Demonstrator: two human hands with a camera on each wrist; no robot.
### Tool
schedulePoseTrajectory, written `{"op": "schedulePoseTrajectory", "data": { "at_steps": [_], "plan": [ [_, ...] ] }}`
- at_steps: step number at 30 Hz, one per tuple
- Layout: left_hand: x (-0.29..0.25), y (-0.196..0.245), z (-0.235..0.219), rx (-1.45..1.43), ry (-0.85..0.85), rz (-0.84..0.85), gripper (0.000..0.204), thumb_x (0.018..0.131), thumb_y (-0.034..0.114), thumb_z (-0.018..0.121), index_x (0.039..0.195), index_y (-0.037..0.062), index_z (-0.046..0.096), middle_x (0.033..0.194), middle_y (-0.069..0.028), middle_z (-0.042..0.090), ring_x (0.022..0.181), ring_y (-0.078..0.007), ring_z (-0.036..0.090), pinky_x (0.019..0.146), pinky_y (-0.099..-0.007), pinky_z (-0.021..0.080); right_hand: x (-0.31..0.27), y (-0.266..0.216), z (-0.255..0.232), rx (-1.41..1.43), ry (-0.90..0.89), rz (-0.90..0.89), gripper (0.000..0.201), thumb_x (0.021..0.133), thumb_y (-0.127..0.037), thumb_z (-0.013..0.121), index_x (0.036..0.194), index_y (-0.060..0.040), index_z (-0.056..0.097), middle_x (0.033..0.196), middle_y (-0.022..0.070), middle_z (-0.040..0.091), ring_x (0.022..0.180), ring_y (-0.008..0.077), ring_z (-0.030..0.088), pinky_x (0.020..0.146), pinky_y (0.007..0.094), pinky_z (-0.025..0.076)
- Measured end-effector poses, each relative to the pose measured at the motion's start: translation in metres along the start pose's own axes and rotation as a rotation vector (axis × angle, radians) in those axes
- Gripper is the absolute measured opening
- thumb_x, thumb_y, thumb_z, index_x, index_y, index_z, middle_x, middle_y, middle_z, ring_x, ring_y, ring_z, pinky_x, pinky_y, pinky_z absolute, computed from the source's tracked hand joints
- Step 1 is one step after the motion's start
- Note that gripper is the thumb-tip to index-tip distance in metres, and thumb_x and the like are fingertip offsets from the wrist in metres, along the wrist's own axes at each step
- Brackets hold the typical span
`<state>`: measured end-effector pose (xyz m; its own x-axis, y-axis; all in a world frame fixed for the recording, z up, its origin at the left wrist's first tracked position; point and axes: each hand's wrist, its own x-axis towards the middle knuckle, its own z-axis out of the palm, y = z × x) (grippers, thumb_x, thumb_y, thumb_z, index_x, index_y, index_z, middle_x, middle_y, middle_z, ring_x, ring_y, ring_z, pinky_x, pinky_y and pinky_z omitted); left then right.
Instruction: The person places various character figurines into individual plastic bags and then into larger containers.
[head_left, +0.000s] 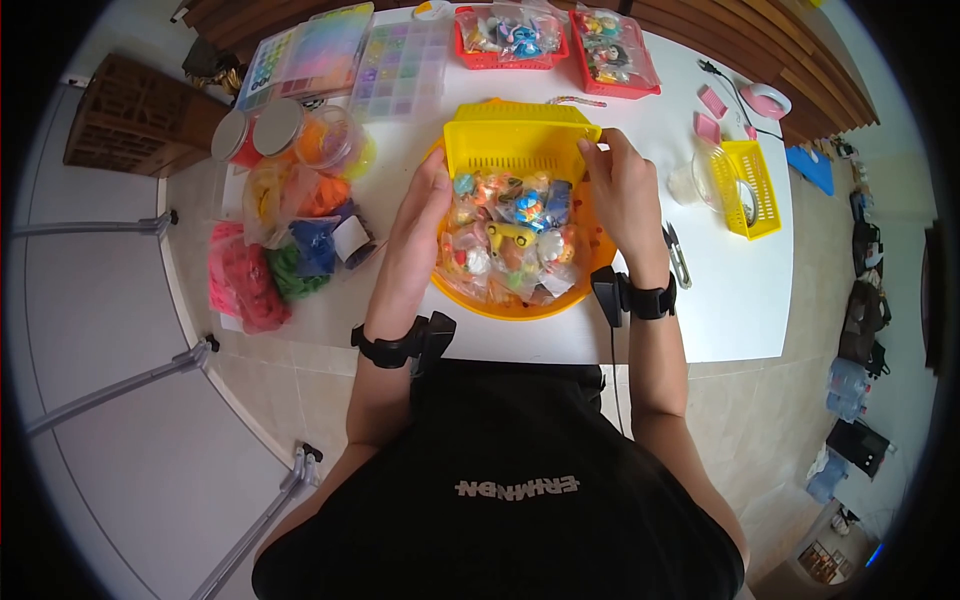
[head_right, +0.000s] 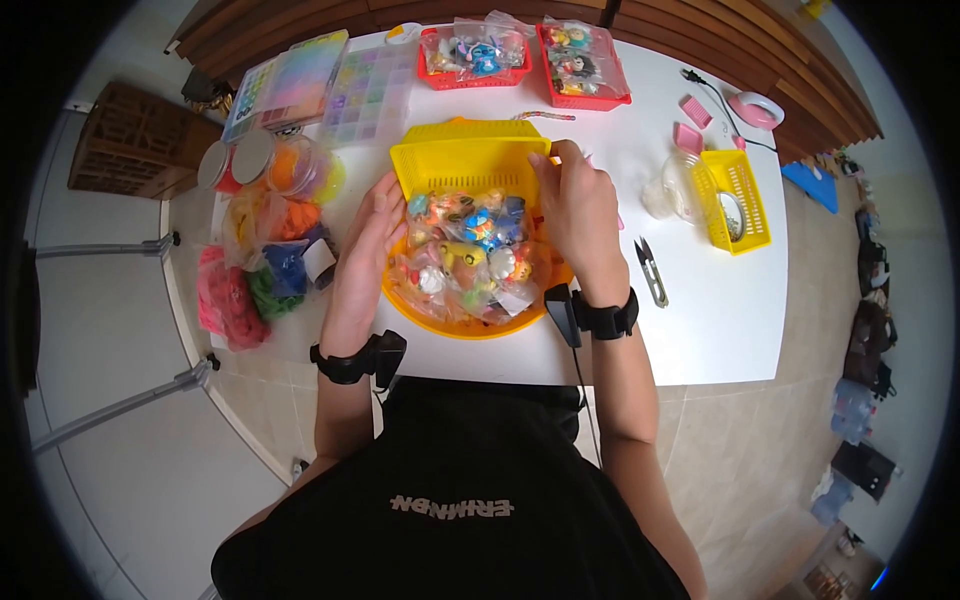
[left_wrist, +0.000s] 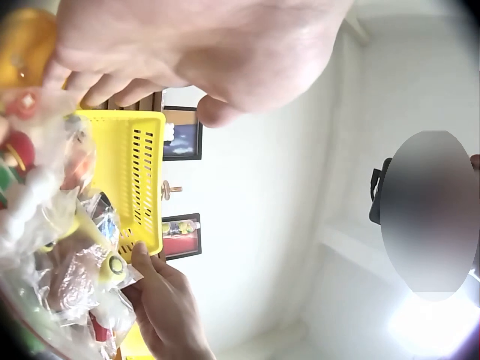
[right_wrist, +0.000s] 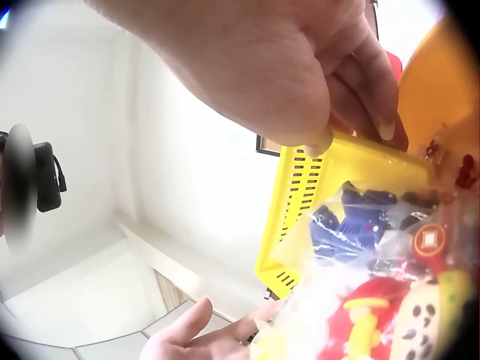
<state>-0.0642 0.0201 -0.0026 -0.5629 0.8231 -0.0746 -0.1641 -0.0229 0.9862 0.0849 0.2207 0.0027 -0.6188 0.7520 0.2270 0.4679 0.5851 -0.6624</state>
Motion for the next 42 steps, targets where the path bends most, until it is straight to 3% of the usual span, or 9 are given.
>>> {"op": "schedulePoseTrajectory", "data": {
  "at_steps": [4, 7, 12, 16, 21, 28, 31, 36, 42],
  "plan": [
    [-0.005, 0.001, 0.004, 0.066, 0.049, -0.080, 0.063, 0.111, 0.040, 0.041, 0.160, 0.0022, 0.029, 0.162, -0.0140, 0.037, 0.151, -0.0232, 0.033, 0.123, -0.0385, 0.022, 0.014, 0.003, 0.000, 0.029, -0.005, -0.007, 0.026, 0.099, -0.022, 0.065, 0.098, 0.0040, 0.066, 0.074, 0.0260, 0.068, 0.071, 0.0445, 0.069, 0.062, 0.0460, 0.054],
    [-0.006, -0.001, 0.005, 0.083, 0.078, -0.110, 0.068, 0.110, 0.043, 0.043, 0.157, -0.0047, 0.030, 0.160, -0.0189, 0.037, 0.150, -0.0242, 0.033, 0.122, -0.0351, 0.025, 0.023, 0.006, 0.001, 0.010, -0.014, -0.015, 0.026, 0.099, -0.022, 0.066, 0.096, 0.0038, 0.068, 0.075, 0.0269, 0.067, 0.072, 0.0453, 0.068, 0.062, 0.0469, 0.054],
    [-0.005, -0.003, 0.002, 0.085, 0.089, -0.127, 0.071, 0.109, 0.046, 0.044, 0.157, -0.0055, 0.030, 0.161, -0.0193, 0.036, 0.150, -0.0245, 0.033, 0.122, -0.0351, 0.025, 0.036, 0.014, 0.006, -0.055, 0.045, -0.072, 0.026, 0.098, -0.022, 0.066, 0.094, 0.0039, 0.070, 0.078, 0.0285, 0.067, 0.073, 0.0461, 0.068, 0.064, 0.0482, 0.053],
    [-0.004, -0.005, 0.001, 0.101, 0.096, -0.134, 0.072, 0.109, 0.048, 0.044, 0.156, -0.0054, 0.032, 0.161, -0.0185, 0.035, 0.150, -0.0244, 0.033, 0.122, -0.0346, 0.025, 0.042, 0.022, 0.009, -0.037, -0.018, -0.021, 0.030, 0.098, -0.025, 0.066, 0.095, 0.0045, 0.072, 0.079, 0.0290, 0.068, 0.074, 0.0458, 0.068, 0.066, 0.0483, 0.054],
    [-0.009, 0.001, 0.006, 0.037, 0.081, -0.134, 0.071, 0.111, 0.047, 0.036, 0.159, -0.0037, 0.027, 0.163, -0.0171, 0.033, 0.153, -0.0241, 0.029, 0.126, -0.0393, 0.018, 0.044, 0.025, 0.011, -0.045, -0.023, 0.024, 0.036, 0.098, -0.030, 0.066, 0.094, 0.0051, 0.072, 0.080, 0.0278, 0.069, 0.075, 0.0444, 0.070, 0.068, 0.0477, 0.055],
    [-0.009, 0.008, 0.005, -0.059, 0.041, -0.120, 0.071, 0.113, 0.048, 0.025, 0.159, -0.0060, 0.023, 0.167, -0.0217, 0.024, 0.157, -0.0265, 0.019, 0.127, -0.0394, 0.012, 0.032, 0.007, -0.005, -0.060, -0.069, 0.091, 0.036, 0.101, -0.031, 0.063, 0.108, 0.0033, 0.069, 0.081, 0.0272, 0.071, 0.077, 0.0435, 0.071, 0.070, 0.0463, 0.056],
    [-0.008, 0.007, 0.006, -0.047, 0.034, -0.079, 0.074, 0.111, 0.053, 0.029, 0.159, -0.0030, 0.029, 0.162, -0.0158, 0.036, 0.149, -0.0218, 0.035, 0.122, -0.0331, 0.025, 0.025, 0.009, -0.010, -0.044, -0.094, 0.052, 0.032, 0.101, -0.027, 0.061, 0.114, 0.0021, 0.068, 0.084, 0.0271, 0.071, 0.080, 0.0443, 0.070, 0.074, 0.0464, 0.056],
    [0.000, -0.004, 0.006, 0.020, -0.004, -0.113, 0.077, 0.110, 0.058, 0.026, 0.161, 0.0002, 0.025, 0.168, -0.0152, 0.026, 0.155, -0.0231, 0.022, 0.125, -0.0346, 0.014, 0.015, 0.014, -0.009, -0.053, -0.060, -0.159, 0.034, 0.100, -0.015, 0.055, 0.130, 0.0008, 0.062, 0.096, 0.0285, 0.069, 0.089, 0.0460, 0.068, 0.081, 0.0489, 0.054],
    [0.001, -0.008, 0.003, 0.043, -0.010, -0.150, 0.077, 0.109, 0.060, 0.024, 0.162, 0.0038, 0.024, 0.169, -0.0141, 0.022, 0.157, -0.0240, 0.016, 0.126, -0.0364, 0.011, 0.009, 0.014, -0.008, -0.046, -0.128, -0.089, 0.041, 0.099, -0.012, 0.053, 0.139, -0.0002, 0.056, 0.099, 0.0281, 0.066, 0.091, 0.0467, 0.066, 0.083, 0.0496, 0.053]
  ]
}}
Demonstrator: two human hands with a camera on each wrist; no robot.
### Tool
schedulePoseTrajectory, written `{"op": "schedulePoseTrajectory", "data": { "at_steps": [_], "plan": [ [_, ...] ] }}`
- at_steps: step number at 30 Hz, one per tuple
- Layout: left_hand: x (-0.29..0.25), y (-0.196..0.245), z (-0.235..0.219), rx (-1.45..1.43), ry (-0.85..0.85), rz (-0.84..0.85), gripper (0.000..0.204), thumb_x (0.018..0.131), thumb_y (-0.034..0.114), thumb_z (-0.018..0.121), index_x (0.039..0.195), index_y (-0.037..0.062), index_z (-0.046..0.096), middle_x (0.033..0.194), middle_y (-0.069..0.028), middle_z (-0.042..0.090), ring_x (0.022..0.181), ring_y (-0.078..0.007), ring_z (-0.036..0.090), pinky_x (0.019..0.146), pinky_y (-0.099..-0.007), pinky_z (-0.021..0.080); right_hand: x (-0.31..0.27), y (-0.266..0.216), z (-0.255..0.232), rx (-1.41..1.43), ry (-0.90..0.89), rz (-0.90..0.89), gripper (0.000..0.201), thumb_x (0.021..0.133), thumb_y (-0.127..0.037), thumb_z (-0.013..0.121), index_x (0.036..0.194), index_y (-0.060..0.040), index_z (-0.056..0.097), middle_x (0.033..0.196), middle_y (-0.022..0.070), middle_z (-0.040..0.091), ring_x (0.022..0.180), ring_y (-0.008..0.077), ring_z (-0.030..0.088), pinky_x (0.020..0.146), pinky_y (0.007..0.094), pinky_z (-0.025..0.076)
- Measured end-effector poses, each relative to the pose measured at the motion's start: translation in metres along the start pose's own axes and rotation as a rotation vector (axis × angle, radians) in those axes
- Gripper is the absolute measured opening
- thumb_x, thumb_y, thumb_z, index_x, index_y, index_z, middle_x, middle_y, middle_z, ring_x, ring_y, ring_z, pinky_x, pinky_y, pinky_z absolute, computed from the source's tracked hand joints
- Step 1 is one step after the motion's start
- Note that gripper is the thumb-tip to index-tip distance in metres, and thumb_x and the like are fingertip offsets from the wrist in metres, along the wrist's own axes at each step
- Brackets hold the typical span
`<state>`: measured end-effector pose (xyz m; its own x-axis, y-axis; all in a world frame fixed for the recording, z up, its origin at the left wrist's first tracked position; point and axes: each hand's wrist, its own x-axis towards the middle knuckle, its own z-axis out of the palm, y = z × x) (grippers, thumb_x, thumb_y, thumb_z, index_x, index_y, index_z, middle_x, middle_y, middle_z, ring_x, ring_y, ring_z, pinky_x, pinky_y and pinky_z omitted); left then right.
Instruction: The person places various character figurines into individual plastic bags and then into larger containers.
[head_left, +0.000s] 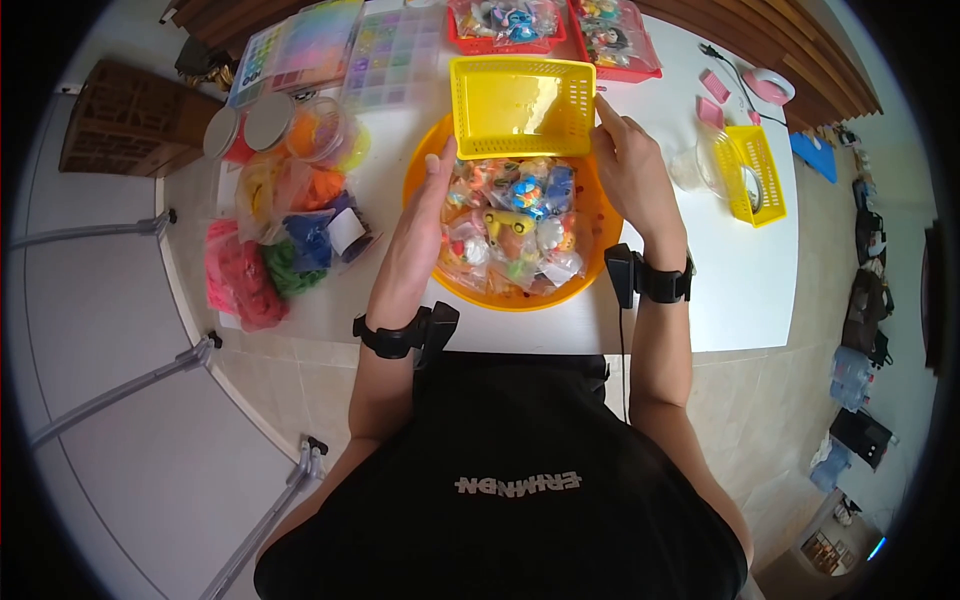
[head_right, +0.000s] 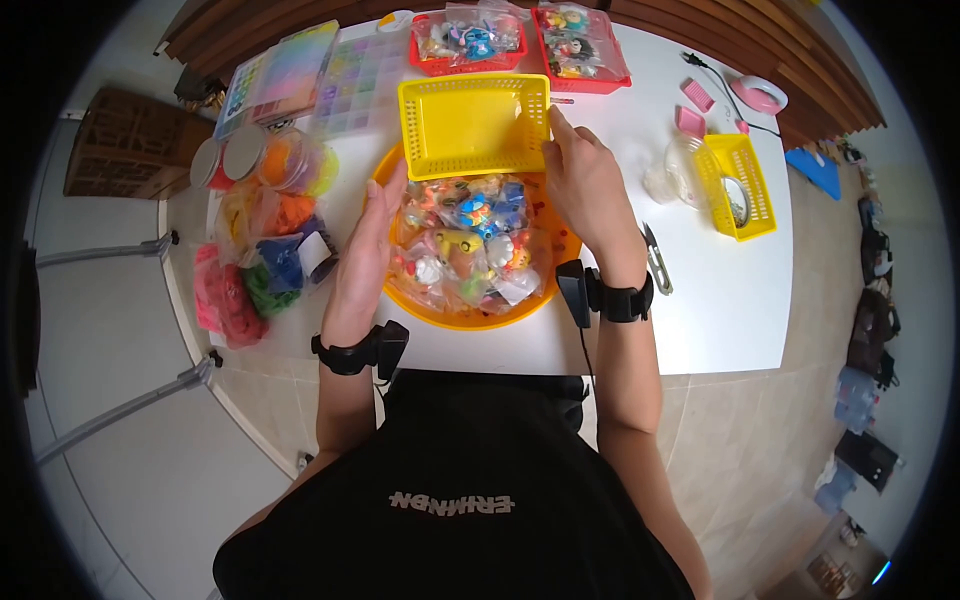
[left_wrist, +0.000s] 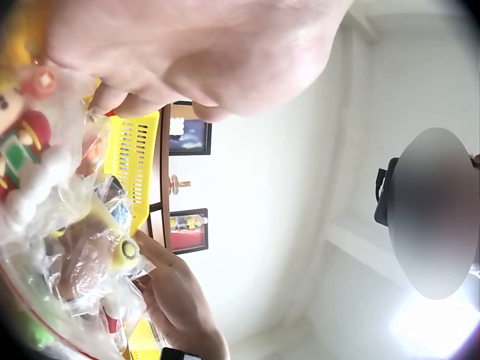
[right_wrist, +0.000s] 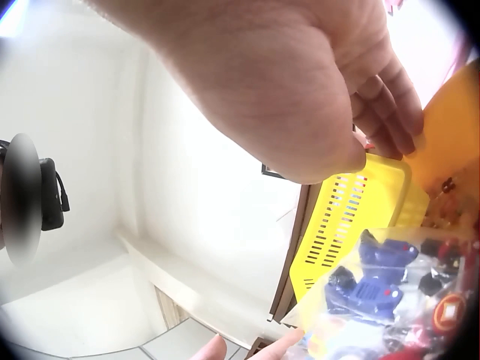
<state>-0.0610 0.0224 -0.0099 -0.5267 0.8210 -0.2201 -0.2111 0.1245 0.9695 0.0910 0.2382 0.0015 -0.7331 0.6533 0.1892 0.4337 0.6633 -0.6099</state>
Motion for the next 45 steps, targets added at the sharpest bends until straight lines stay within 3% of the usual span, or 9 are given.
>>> {"op": "schedulePoseTrajectory", "data": {
  "at_steps": [6, 12, 14, 16, 21, 27, 33, 38, 45],
  "plan": [
    [-0.006, 0.004, 0.003, -0.034, -0.013, 0.037, 0.079, 0.109, 0.061, 0.022, 0.162, 0.0021, 0.022, 0.169, -0.0143, 0.021, 0.157, -0.0243, 0.016, 0.127, -0.0371, 0.009, -0.011, -0.008, -0.002, 0.088, 0.009, 0.029, 0.040, 0.103, -0.017, 0.052, 0.139, 0.0020, 0.055, 0.101, 0.0282, 0.065, 0.092, 0.0451, 0.066, 0.084, 0.0461, 0.053],
    [-0.012, -0.003, 0.006, 0.078, 0.037, 0.247, 0.082, 0.108, 0.059, 0.025, 0.163, -0.0001, 0.010, 0.171, -0.0182, 0.009, 0.158, -0.0283, 0.002, 0.126, -0.0421, 0.003, -0.036, -0.018, -0.003, 0.193, 0.037, -0.028, 0.050, 0.105, -0.028, 0.052, 0.147, 0.0003, 0.049, 0.135, 0.0307, 0.056, 0.130, 0.0459, 0.051, 0.109, 0.0453, 0.043],
    [-0.017, -0.015, 0.006, 0.203, 0.098, 0.391, 0.089, 0.105, 0.062, 0.031, 0.163, 0.0001, 0.005, 0.171, -0.0207, 0.003, 0.158, -0.0314, -0.006, 0.126, -0.0457, 0.001, -0.056, -0.018, -0.002, 0.226, -0.067, -0.049, 0.081, 0.098, -0.044, 0.061, 0.158, 0.0001, 0.029, 0.166, 0.0291, 0.019, 0.155, 0.0447, 0.017, 0.122, 0.0490, 0.027],
    [-0.025, -0.020, 0.007, 0.287, 0.141, 0.489, 0.095, 0.102, 0.059, 0.041, 0.163, 0.0003, 0.000, 0.170, -0.0235, 0.000, 0.158, -0.0342, -0.008, 0.125, -0.0488, 0.001, -0.069, -0.024, -0.002, 0.298, -0.010, -0.171, 0.097, 0.090, -0.043, 0.073, 0.162, -0.0041, 0.022, 0.167, 0.0299, 0.012, 0.156, 0.0444, 0.014, 0.123, 0.0486, 0.025],
    [-0.042, -0.011, 0.013, 0.170, 0.203, 0.421, 0.109, 0.082, -0.001, 0.082, 0.163, -0.0006, 0.010, 0.166, -0.0257, 0.023, 0.153, -0.0340, 0.030, 0.120, -0.0464, 0.032, -0.098, -0.011, 0.003, 0.395, -0.058, -0.122, 0.057, 0.082, -0.017, 0.082, 0.133, -0.0035, 0.062, 0.153, 0.0234, 0.046, 0.146, 0.0417, 0.039, 0.117, 0.0473, 0.038],
    [-0.042, -0.024, 0.003, 0.193, 0.297, 0.425, 0.059, 0.087, -0.007, 0.074, 0.142, -0.0069, 0.054, 0.146, -0.0222, 0.056, 0.139, -0.0270, 0.052, 0.115, -0.0393, 0.041, -0.093, -0.049, -0.001, 0.416, 0.199, -0.064, 0.020, 0.086, -0.001, 0.075, 0.106, -0.0003, 0.076, 0.124, 0.0147, 0.072, 0.129, 0.0322, 0.061, 0.111, 0.0450, 0.046],
    [-0.041, -0.037, -0.025, 0.440, 0.096, 0.469, 0.069, 0.091, 0.000, 0.072, 0.152, -0.0061, 0.040, 0.159, -0.0226, 0.039, 0.147, -0.0290, 0.039, 0.119, -0.0400, 0.034, -0.107, -0.003, 0.003, 0.393, -0.160, -0.125, 0.056, 0.085, -0.009, 0.079, 0.137, -0.0005, 0.059, 0.152, 0.0211, 0.049, 0.146, 0.0395, 0.042, 0.116, 0.0450, 0.040],
    [-0.044, -0.015, 0.007, 0.195, 0.226, 0.474, 0.087, 0.099, 0.042, 0.053, 0.163, 0.0015, 0.010, 0.169, -0.0204, 0.019, 0.156, -0.0331, 0.019, 0.125, -0.0458, 0.015, -0.101, -0.020, 0.002, 0.443, -0.023, -0.190, 0.108, 0.084, -0.044, 0.081, 0.163, -0.0023, 0.019, 0.168, 0.0267, 0.015, 0.155, 0.0410, 0.023, 0.123, 0.0463, 0.027],
    [-0.045, -0.014, 0.003, 0.019, 0.089, 0.463, 0.098, 0.099, 0.071, 0.033, 0.164, 0.0079, -0.003, 0.170, -0.0195, 0.017, 0.156, -0.0370, 0.019, 0.125, -0.0489, 0.010, -0.102, -0.023, 0.010, 0.487, -0.032, -0.181, 0.114, 0.079, -0.048, 0.084, 0.163, -0.0038, 0.020, 0.169, 0.0282, 0.010, 0.156, 0.0434, 0.016, 0.124, 0.0488, 0.022]
  ]
}}
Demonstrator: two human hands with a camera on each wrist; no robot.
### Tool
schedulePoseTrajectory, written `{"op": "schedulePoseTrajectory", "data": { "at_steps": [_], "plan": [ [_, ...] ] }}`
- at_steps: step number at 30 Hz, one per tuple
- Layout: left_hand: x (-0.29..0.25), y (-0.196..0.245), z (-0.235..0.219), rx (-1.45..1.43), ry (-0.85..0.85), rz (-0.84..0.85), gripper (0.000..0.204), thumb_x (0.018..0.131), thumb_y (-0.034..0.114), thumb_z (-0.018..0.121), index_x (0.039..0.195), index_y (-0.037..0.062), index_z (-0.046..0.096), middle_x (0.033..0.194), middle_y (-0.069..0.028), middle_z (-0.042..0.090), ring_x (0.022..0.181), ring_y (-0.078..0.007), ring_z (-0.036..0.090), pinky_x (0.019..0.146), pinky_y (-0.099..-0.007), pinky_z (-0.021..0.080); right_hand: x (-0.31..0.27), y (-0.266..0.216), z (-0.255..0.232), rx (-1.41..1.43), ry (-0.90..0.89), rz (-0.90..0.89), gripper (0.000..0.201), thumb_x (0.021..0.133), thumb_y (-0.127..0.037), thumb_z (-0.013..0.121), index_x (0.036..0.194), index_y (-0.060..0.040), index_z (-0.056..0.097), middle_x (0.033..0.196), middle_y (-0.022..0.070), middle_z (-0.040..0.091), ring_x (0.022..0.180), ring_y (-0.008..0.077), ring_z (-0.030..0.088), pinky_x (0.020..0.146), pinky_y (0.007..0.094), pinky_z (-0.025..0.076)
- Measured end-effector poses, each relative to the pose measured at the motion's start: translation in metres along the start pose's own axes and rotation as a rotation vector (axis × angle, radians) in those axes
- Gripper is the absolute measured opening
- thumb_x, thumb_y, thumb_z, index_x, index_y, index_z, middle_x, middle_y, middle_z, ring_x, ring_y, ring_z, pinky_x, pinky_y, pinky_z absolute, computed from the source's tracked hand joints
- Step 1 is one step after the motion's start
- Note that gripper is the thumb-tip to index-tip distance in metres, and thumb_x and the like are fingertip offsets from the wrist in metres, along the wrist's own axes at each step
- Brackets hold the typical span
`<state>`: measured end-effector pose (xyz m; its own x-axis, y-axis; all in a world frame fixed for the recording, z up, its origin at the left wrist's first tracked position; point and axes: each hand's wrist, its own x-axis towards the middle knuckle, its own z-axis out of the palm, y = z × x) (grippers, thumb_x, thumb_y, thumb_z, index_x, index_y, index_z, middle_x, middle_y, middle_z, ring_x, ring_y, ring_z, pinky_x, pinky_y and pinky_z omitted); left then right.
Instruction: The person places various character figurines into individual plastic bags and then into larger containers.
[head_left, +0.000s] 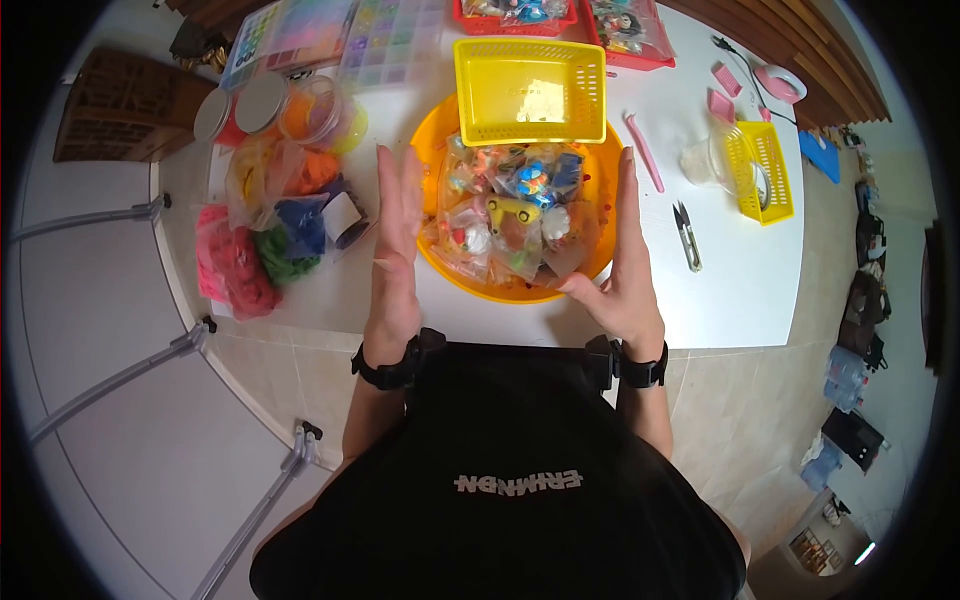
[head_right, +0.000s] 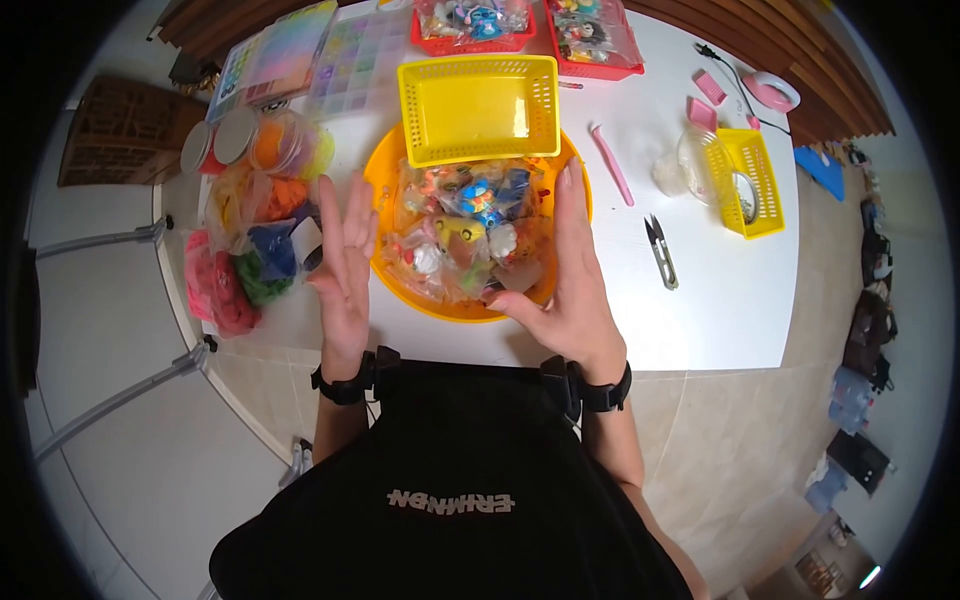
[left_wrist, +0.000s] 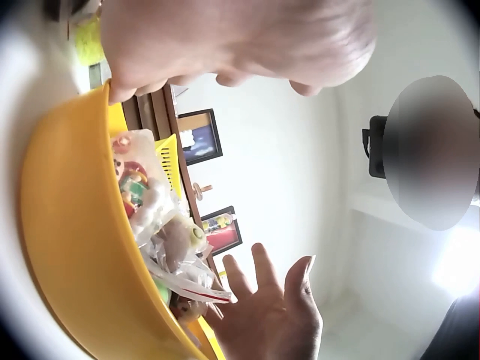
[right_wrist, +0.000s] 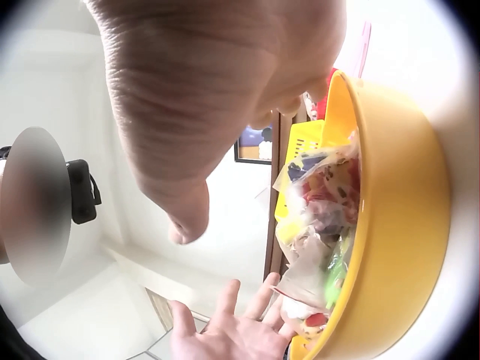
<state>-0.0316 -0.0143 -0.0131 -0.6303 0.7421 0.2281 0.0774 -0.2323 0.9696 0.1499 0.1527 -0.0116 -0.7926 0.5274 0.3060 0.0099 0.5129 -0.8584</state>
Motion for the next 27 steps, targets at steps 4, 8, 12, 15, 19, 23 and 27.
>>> {"op": "schedulePoseTrajectory", "data": {
  "at_steps": [4, 8, 12, 15, 19, 23, 27],
  "plan": [
    [-0.004, -0.002, -0.014, 0.230, -0.166, -0.031, 0.082, 0.097, 0.040, 0.066, 0.159, 0.0056, 0.025, 0.163, -0.0193, 0.031, 0.142, -0.0372, 0.045, 0.117, -0.0430, 0.035, 0.006, -0.010, -0.001, -0.223, -0.114, 0.014, 0.104, 0.073, -0.035, 0.089, 0.159, -0.0110, 0.035, 0.167, 0.0288, 0.015, 0.154, 0.0466, 0.019, 0.123, 0.0522, 0.024],
    [0.001, 0.015, -0.007, 0.734, -0.261, -0.061, 0.058, 0.081, 0.009, 0.081, 0.133, 0.0035, 0.056, 0.146, -0.0168, 0.049, 0.131, -0.0358, 0.055, 0.108, -0.0413, 0.046, 0.006, -0.011, 0.003, -0.353, -0.176, 0.035, 0.090, 0.073, -0.029, 0.090, 0.152, -0.0171, 0.050, 0.166, 0.0288, 0.020, 0.152, 0.0492, 0.023, 0.121, 0.0537, 0.027],
    [0.002, 0.025, -0.005, 0.807, -0.225, -0.146, 0.043, 0.077, 0.003, 0.082, 0.114, 0.0011, 0.061, 0.133, -0.0157, 0.054, 0.120, -0.0345, 0.059, 0.102, -0.0396, 0.049, 0.006, -0.013, 0.004, -0.343, -0.162, 0.054, 0.085, 0.074, -0.029, 0.089, 0.150, -0.0169, 0.053, 0.165, 0.0288, 0.022, 0.149, 0.0496, 0.028, 0.119, 0.0530, 0.032],
    [0.002, 0.018, -0.012, 0.842, -0.234, -0.109, 0.036, 0.076, 0.001, 0.081, 0.104, 0.0005, 0.059, 0.119, -0.0144, 0.058, 0.106, -0.0324, 0.063, 0.092, -0.0395, 0.051, 0.006, -0.012, 0.004, -0.336, -0.152, 0.065, 0.080, 0.077, -0.027, 0.087, 0.148, -0.0147, 0.053, 0.164, 0.0280, 0.024, 0.146, 0.0490, 0.032, 0.118, 0.0525, 0.034],
    [0.003, 0.015, -0.014, 0.893, -0.261, -0.086, 0.034, 0.076, 0.003, 0.082, 0.097, 0.0011, 0.056, 0.099, -0.0136, 0.063, 0.093, -0.0320, 0.065, 0.082, -0.0407, 0.051, 0.008, -0.014, 0.004, -0.323, -0.131, 0.078, 0.073, 0.079, -0.023, 0.083, 0.146, -0.0111, 0.055, 0.164, 0.0268, 0.026, 0.144, 0.0480, 0.035, 0.117, 0.0523, 0.036],
    [0.003, 0.014, -0.013, 0.872, -0.270, -0.051, 0.033, 0.078, 0.005, 0.083, 0.097, 0.0020, 0.056, 0.091, -0.0135, 0.065, 0.088, -0.0329, 0.066, 0.079, -0.0412, 0.052, 0.010, -0.017, 0.005, -0.299, -0.070, 0.058, 0.063, 0.082, -0.018, 0.080, 0.140, -0.0073, 0.059, 0.161, 0.0244, 0.034, 0.141, 0.0464, 0.039, 0.115, 0.0511, 0.037],
    [0.007, 0.028, -0.007, 0.767, -0.226, -0.045, 0.034, 0.078, 0.008, 0.084, 0.100, 0.0024, 0.058, 0.092, -0.0131, 0.066, 0.084, -0.0310, 0.067, 0.077, -0.0385, 0.053, 0.015, -0.022, 0.004, -0.157, 0.003, -0.029, 0.044, 0.085, -0.010, 0.076, 0.127, -0.0030, 0.066, 0.137, 0.0205, 0.058, 0.125, 0.0403, 0.055, 0.108, 0.0466, 0.044]
  ]
}}
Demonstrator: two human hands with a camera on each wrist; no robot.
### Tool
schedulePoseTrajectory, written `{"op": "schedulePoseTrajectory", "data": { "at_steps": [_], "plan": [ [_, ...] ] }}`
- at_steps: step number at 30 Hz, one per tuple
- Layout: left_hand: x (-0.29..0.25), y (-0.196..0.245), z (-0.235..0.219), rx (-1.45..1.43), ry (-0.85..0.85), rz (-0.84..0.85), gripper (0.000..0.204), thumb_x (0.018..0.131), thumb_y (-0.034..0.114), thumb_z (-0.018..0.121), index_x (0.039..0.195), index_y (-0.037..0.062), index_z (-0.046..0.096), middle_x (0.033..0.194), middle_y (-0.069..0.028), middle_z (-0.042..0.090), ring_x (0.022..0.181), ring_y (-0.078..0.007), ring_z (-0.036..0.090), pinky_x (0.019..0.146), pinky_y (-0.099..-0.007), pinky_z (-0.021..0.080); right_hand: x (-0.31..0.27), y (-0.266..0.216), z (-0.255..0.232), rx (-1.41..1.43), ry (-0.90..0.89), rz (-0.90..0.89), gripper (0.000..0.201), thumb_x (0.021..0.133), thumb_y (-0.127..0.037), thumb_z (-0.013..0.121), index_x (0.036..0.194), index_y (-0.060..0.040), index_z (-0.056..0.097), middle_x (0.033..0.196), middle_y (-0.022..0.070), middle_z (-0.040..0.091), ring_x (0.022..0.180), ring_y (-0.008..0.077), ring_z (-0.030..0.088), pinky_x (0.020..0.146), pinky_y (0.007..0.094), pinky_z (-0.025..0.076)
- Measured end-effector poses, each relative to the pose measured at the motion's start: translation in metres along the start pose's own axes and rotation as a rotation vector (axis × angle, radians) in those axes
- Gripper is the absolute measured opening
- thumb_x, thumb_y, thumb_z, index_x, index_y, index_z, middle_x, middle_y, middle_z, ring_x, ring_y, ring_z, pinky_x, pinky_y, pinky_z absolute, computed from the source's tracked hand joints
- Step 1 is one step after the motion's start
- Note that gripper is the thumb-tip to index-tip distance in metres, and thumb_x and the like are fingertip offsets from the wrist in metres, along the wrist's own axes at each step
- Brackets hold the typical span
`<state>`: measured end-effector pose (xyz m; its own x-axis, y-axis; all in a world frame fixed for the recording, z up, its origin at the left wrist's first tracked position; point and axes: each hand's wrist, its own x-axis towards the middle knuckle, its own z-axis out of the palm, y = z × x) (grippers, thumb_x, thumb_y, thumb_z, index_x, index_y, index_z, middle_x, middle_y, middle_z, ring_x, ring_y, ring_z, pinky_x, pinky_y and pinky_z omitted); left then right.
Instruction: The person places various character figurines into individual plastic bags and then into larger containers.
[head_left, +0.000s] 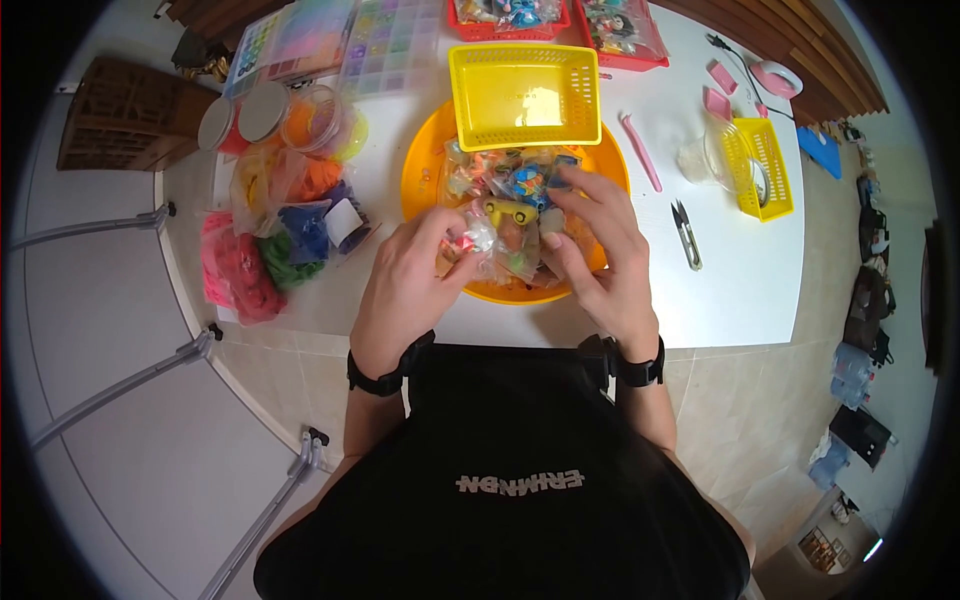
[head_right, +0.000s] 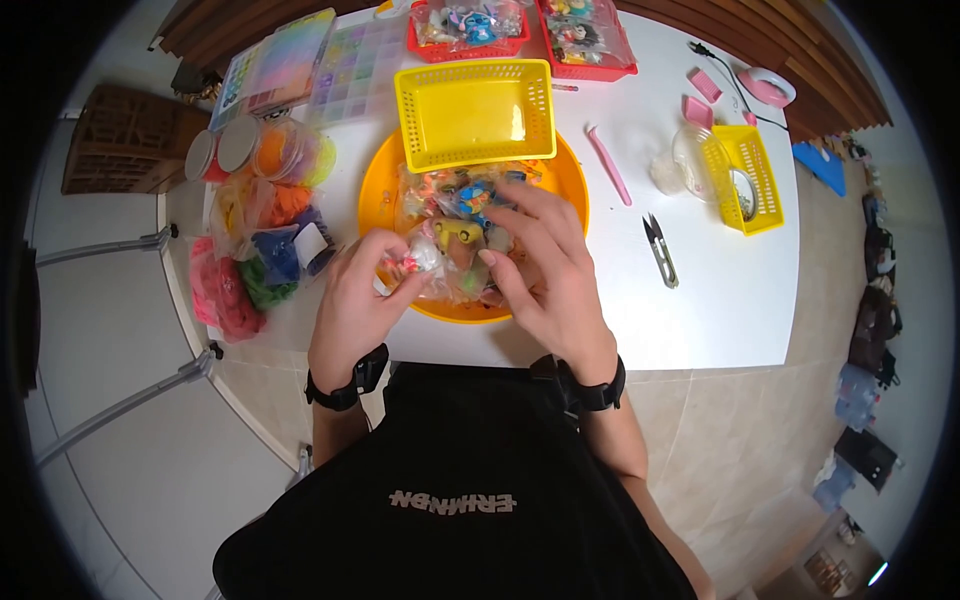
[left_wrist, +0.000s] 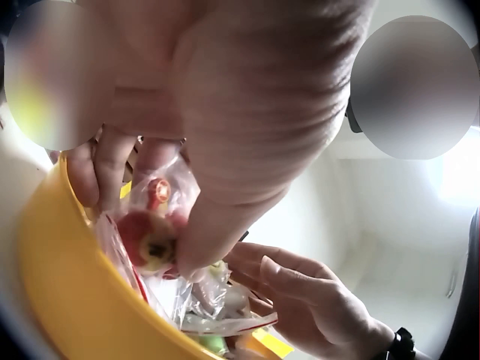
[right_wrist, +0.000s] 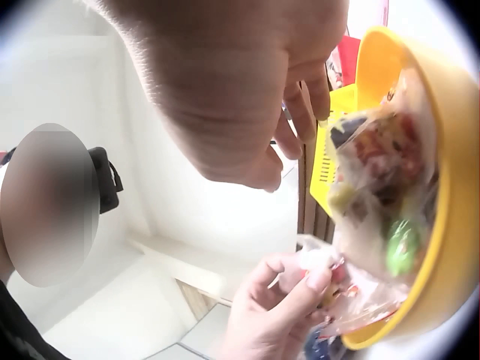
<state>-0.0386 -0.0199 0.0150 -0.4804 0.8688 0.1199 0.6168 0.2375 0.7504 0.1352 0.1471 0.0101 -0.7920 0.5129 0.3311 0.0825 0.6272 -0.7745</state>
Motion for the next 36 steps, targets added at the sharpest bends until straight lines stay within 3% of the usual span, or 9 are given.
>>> {"op": "schedulePoseTrajectory", "data": {
  "at_steps": [2, 6, 8, 11, 14, 18, 24, 29, 36],
  "plan": [
    [0.004, 0.010, -0.003, -0.064, 0.006, 0.010, 0.037, 0.078, 0.008, 0.084, 0.107, 0.0029, 0.061, 0.095, -0.0126, 0.067, 0.086, -0.0281, 0.068, 0.078, -0.0367, 0.053, 0.002, -0.008, 0.000, 0.112, -0.004, 0.002, 0.035, 0.086, -0.006, 0.074, 0.121, -0.0015, 0.068, 0.121, 0.0175, 0.068, 0.115, 0.0368, 0.062, 0.102, 0.0444, 0.048],
    [0.013, 0.025, -0.002, -0.210, -0.016, 0.067, 0.053, 0.080, 0.006, 0.083, 0.127, 0.0042, 0.059, 0.102, -0.0108, 0.069, 0.093, -0.0208, 0.069, 0.084, -0.0331, 0.054, 0.014, -0.024, 0.006, 0.277, -0.068, 0.119, 0.029, 0.090, -0.005, 0.071, 0.118, -0.0001, 0.068, 0.103, 0.0148, 0.071, 0.097, 0.0313, 0.068, 0.088, 0.0394, 0.054],
    [0.017, 0.024, 0.003, -0.338, -0.044, 0.000, 0.059, 0.083, 0.005, 0.081, 0.135, 0.0047, 0.053, 0.109, -0.0131, 0.070, 0.100, -0.0241, 0.069, 0.086, -0.0350, 0.055, 0.017, -0.022, 0.011, 0.296, -0.091, 0.184, 0.023, 0.093, -0.006, 0.069, 0.116, 0.0005, 0.068, 0.100, 0.0129, 0.071, 0.088, 0.0252, 0.070, 0.081, 0.0351, 0.055],
    [0.022, 0.010, 0.014, -0.449, 0.009, 0.042, 0.065, 0.086, 0.004, 0.080, 0.142, 0.0045, 0.046, 0.112, -0.0139, 0.070, 0.103, -0.0232, 0.069, 0.088, -0.0340, 0.055, 0.014, -0.026, 0.009, 0.622, -0.083, 0.576, 0.014, 0.100, -0.009, 0.066, 0.110, 0.0012, 0.066, 0.094, 0.0081, 0.071, 0.079, 0.0132, 0.068, 0.072, 0.0265, 0.055],
    [0.024, 0.010, 0.019, -0.614, 0.033, 0.005, 0.066, 0.088, 0.004, 0.079, 0.144, 0.0035, 0.043, 0.113, -0.0136, 0.071, 0.102, -0.0194, 0.069, 0.089, -0.0309, 0.055, 0.010, -0.016, 0.009, 0.636, -0.007, 0.513, 0.012, 0.103, -0.012, 0.062, 0.105, 0.0003, 0.064, 0.092, 0.0040, 0.070, 0.078, 0.0066, 0.067, 0.069, 0.0213, 0.055],
    [0.024, 0.020, 0.016, -0.924, 0.083, -0.141, 0.050, 0.094, 0.004, 0.074, 0.137, -0.0013, 0.049, 0.113, -0.0135, 0.072, 0.100, -0.0137, 0.069, 0.088, -0.0269, 0.054, 0.008, -0.013, 0.009, 0.867, 0.067, 0.608, 0.012, 0.104, -0.013, 0.062, 0.105, -0.0011, 0.062, 0.094, 0.0032, 0.069, 0.082, 0.0089, 0.070, 0.070, 0.0210, 0.058],
    [0.024, 0.009, 0.017, -0.945, 0.158, -0.234, 0.020, 0.098, 0.003, 0.068, 0.116, -0.0070, 0.064, 0.108, -0.0111, 0.074, 0.095, -0.0090, 0.067, 0.083, -0.0225, 0.053, 0.005, -0.015, 0.007, 0.944, -0.009, 0.701, 0.014, 0.103, -0.009, 0.062, 0.114, -0.0009, 0.058, 0.100, 0.0048, 0.069, 0.087, 0.0124, 0.073, 0.073, 0.0227, 0.060],
    [0.027, 0.010, 0.019, -0.927, 0.179, -0.227, 0.021, 0.099, 0.006, 0.068, 0.116, -0.0063, 0.065, 0.108, -0.0100, 0.073, 0.095, -0.0089, 0.067, 0.084, -0.0229, 0.053, 0.009, -0.015, 0.007, 0.937, -0.162, 0.642, 0.023, 0.102, -0.006, 0.062, 0.122, 0.0007, 0.054, 0.106, 0.0081, 0.071, 0.086, 0.0150, 0.074, 0.073, 0.0243, 0.061],
    [0.027, 0.033, 0.022, -1.149, 0.235, -0.327, 0.031, 0.106, 0.025, 0.060, 0.122, -0.0010, 0.066, 0.107, -0.0047, 0.072, 0.099, -0.0065, 0.064, 0.087, -0.0224, 0.050, 0.007, -0.018, 0.009, 0.963, -0.102, 0.750, 0.019, 0.103, -0.006, 0.060, 0.120, 0.0004, 0.056, 0.099, 0.0073, 0.072, 0.088, 0.0119, 0.072, 0.073, 0.0221, 0.059]
  ]
}}
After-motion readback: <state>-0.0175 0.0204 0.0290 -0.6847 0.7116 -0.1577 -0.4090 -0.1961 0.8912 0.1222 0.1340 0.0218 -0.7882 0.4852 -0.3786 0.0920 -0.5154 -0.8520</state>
